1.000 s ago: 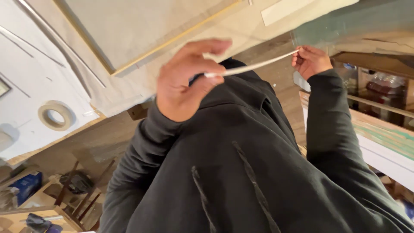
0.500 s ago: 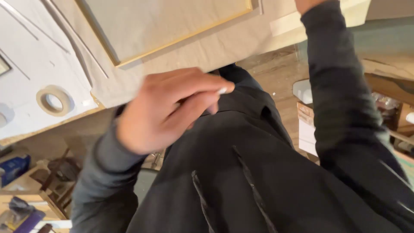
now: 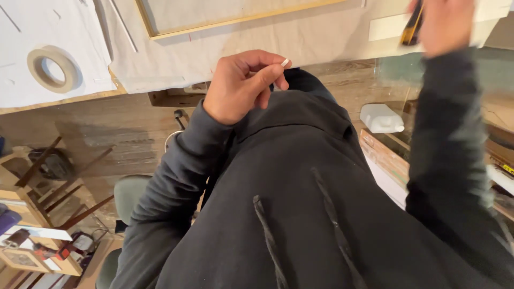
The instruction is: Applying plastic spacers to the inside edge of a picture frame for artwork preparation.
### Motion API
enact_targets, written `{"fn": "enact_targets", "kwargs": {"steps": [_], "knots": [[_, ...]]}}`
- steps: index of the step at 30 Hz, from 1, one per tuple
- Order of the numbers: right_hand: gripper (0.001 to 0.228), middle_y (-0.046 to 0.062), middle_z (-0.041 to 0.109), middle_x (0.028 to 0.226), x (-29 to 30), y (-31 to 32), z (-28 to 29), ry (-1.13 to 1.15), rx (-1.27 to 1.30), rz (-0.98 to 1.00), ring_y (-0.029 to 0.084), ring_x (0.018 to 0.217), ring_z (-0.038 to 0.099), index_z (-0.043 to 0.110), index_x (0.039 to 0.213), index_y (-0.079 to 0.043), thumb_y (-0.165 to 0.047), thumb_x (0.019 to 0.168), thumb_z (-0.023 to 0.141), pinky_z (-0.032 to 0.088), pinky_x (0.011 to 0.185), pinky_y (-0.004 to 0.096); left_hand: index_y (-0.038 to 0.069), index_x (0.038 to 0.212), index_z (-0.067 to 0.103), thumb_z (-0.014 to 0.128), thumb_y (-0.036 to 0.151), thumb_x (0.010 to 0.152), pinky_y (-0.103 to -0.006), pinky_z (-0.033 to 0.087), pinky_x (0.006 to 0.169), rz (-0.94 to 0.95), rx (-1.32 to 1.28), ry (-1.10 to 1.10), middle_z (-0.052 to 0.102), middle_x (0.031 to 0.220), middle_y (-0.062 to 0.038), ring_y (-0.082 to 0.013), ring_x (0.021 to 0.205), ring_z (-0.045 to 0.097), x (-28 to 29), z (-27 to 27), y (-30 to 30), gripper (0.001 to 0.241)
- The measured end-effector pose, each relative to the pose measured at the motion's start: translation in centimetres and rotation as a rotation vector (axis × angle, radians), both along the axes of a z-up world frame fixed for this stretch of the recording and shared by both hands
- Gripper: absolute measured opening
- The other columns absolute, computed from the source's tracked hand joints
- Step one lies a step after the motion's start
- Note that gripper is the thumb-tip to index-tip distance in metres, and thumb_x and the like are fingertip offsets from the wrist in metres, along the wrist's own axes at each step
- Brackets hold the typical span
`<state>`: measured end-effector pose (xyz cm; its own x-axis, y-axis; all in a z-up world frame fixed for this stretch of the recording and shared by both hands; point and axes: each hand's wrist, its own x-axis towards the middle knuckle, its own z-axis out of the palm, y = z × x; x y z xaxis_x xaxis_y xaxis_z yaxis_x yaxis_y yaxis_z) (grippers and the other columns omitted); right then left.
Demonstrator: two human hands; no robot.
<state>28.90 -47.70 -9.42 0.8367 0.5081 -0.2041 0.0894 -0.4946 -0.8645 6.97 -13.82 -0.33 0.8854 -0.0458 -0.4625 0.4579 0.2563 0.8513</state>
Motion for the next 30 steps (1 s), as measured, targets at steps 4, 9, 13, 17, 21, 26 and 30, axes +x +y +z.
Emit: {"fn": "enact_targets", "kwargs": {"steps": [4,9,13,17,21,26,30], "knots": [[0.020,0.009,0.068,0.097,-8.6,4.0,4.6,0.047,0.009,0.073,0.014,0.082,0.067,0.047,0.124,0.000,-0.019,0.122,0.046,0.054,0.074,0.029,-0.003,0.120,0.071,0.061,0.015,0.108,-0.0196,0.045,0.054,0.025,-0.053,-0.038,0.075,0.090,-0.007,-0.0048,0.063,0.061,0.1,-1.5,-0.7,0.024],[0.020,0.010,0.070,0.094,-13.2,8.8,11.1,0.020,0.007,0.191,0.016,0.076,0.067,0.050,0.129,0.001,-0.015,0.116,0.049,0.055,0.070,0.030,-0.001,0.121,0.069,0.061,0.017,0.108,-0.0187,0.046,0.059,0.036,-0.080,-0.134,0.075,0.092,-0.007,-0.0040,0.065,0.057,0.3,-1.8,-1.7,0.024],[0.017,0.010,0.068,0.084,-13.8,10.7,13.7,-0.092,-0.040,0.227,0.018,0.071,0.068,0.058,0.115,0.001,-0.015,0.117,0.051,0.054,0.066,0.032,-0.002,0.121,0.070,0.062,0.012,0.110,-0.0207,0.051,0.070,0.038,0.069,-0.261,0.075,0.096,-0.007,-0.0076,0.080,0.065,-0.1,-1.0,-2.6,0.020],[0.022,0.010,0.068,0.085,-14.1,11.2,13.9,-0.266,-0.029,0.278,0.024,0.076,0.070,0.060,0.109,0.001,-0.017,0.119,0.053,0.053,0.069,0.034,-0.001,0.120,0.069,0.065,0.006,0.109,-0.0242,0.059,0.079,0.064,0.134,-0.371,0.075,0.103,-0.005,-0.0105,0.095,0.076,-0.5,0.2,-2.8,0.014],[0.024,0.011,0.066,0.084,-14.8,11.7,14.6,-0.268,-0.038,0.297,0.028,0.075,0.067,0.061,0.107,0.001,-0.018,0.119,0.054,0.052,0.069,0.036,0.000,0.115,0.071,0.069,0.005,0.104,-0.0228,0.055,0.070,0.061,0.278,-0.394,0.076,0.099,-0.006,-0.0089,0.088,0.075,-0.8,1.2,-2.6,0.012],[0.022,0.012,0.066,0.084,-15.2,12.3,15.0,-0.282,-0.034,0.298,0.029,0.076,0.067,0.060,0.108,0.000,-0.018,0.119,0.054,0.051,0.069,0.037,0.004,0.116,0.071,0.071,0.005,0.106,-0.0229,0.056,0.071,0.103,0.335,-0.449,0.075,0.099,-0.004,-0.0065,0.087,0.075,-1.4,0.9,-2.3,0.010],[0.018,0.013,0.064,0.079,-15.4,12.9,15.2,-0.290,-0.040,0.304,0.031,0.071,0.065,0.060,0.111,0.001,-0.014,0.119,0.054,0.050,0.065,0.037,0.006,0.112,0.072,0.074,0.005,0.103,-0.0239,0.049,0.065,0.092,0.390,-0.472,0.073,0.094,-0.003,-0.0077,0.073,0.064,-1.3,1.4,-2.1,0.009]]}}
